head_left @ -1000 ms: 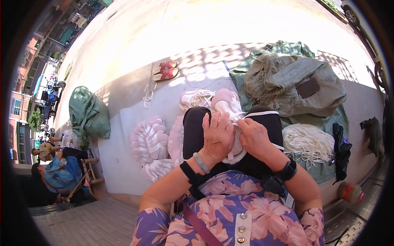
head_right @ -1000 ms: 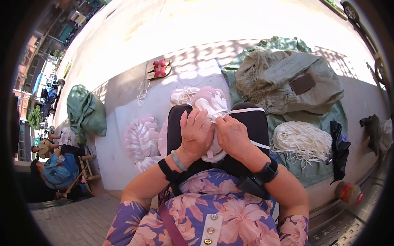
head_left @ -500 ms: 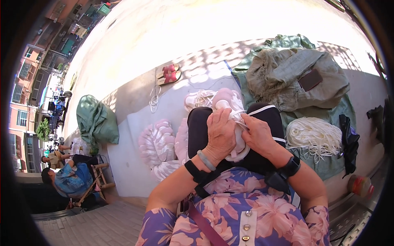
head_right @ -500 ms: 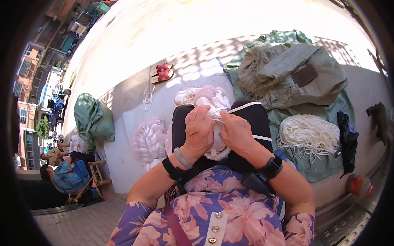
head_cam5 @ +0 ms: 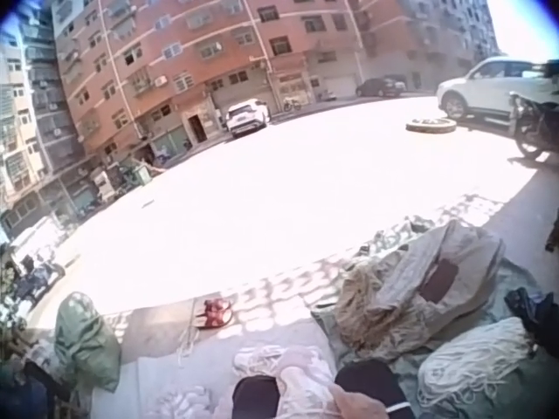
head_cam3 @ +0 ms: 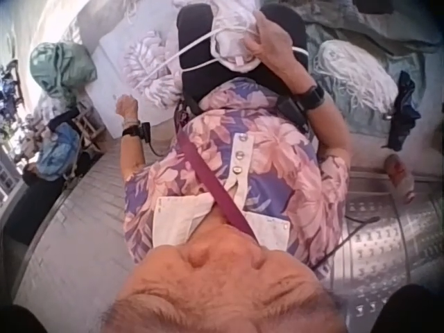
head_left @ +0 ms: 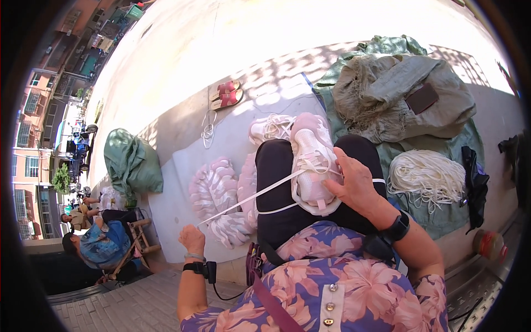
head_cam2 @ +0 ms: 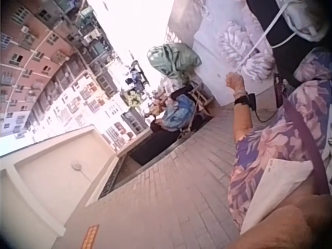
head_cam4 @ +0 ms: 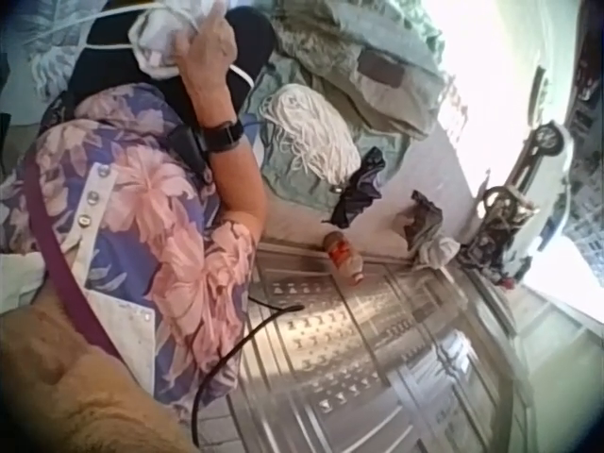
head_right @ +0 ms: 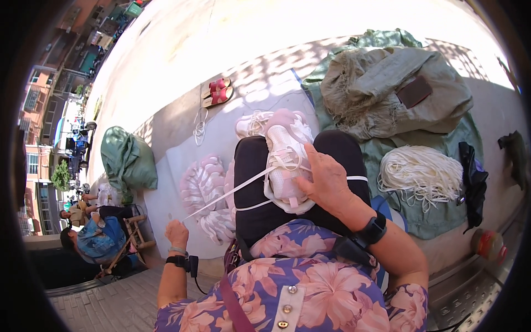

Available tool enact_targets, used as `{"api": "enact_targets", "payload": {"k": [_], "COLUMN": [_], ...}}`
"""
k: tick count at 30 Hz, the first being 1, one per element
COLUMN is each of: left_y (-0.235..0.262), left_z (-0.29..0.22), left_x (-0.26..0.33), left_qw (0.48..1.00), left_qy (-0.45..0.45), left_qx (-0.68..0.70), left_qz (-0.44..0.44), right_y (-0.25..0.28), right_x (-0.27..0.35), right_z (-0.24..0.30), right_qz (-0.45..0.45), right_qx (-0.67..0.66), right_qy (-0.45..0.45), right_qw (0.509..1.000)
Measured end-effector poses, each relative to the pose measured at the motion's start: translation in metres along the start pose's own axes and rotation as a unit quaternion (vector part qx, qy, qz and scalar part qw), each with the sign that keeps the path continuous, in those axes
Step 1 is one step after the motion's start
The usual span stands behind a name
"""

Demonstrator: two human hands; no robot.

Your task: The recorder is lacing white and pink sneakers while sitting on a stool outdoors.

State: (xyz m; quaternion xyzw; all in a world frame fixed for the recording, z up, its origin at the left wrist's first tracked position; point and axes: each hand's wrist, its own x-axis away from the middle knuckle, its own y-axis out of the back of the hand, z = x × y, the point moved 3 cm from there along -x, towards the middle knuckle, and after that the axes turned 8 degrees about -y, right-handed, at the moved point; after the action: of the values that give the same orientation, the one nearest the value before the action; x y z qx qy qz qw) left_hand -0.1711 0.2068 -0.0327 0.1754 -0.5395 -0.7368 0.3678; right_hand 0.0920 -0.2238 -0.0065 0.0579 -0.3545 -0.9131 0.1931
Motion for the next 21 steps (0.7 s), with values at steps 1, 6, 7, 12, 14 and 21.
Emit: {"api": "enact_targets", "payload": {"k": [1,6,7,12,14,21], "left_y": [0.001,0.076,0.094,0.150,0.157,0.162], "left_z": [-0.019,-0.161,-0.184,-0.258,-0.273,-0.290], "left_x": [-0.007,-0.011,-0.007,0.017,0.023,0.034], "left_qw": [0.996,0.837,0.811,0.710,0.701,0.705], "left_qy": [-0.067,-0.372,-0.401,-0.518,-0.533,-0.565], "left_qx": [0.051,0.341,0.372,0.439,0.439,0.398], "left_qz": [-0.002,-0.212,-0.206,-0.186,-0.181,-0.159], "right_y": [0.002,0.003,0.001,0.001,-0.002,-0.007], "right_x": [-0.001,-0.010,-0.012,-0.027,-0.032,-0.042], "right_z": [0.003,0.007,0.010,0.018,0.017,0.018], "right_qz": [0.002,-0.053,-0.048,-0.139,-0.126,-0.062], "right_qx": [0.003,0.026,0.032,-0.022,-0.092,-0.138], "right_qy": [0.001,0.039,0.043,0.071,0.021,0.019], "right_qw": [1.000,0.997,0.997,0.988,0.988,0.988]}}
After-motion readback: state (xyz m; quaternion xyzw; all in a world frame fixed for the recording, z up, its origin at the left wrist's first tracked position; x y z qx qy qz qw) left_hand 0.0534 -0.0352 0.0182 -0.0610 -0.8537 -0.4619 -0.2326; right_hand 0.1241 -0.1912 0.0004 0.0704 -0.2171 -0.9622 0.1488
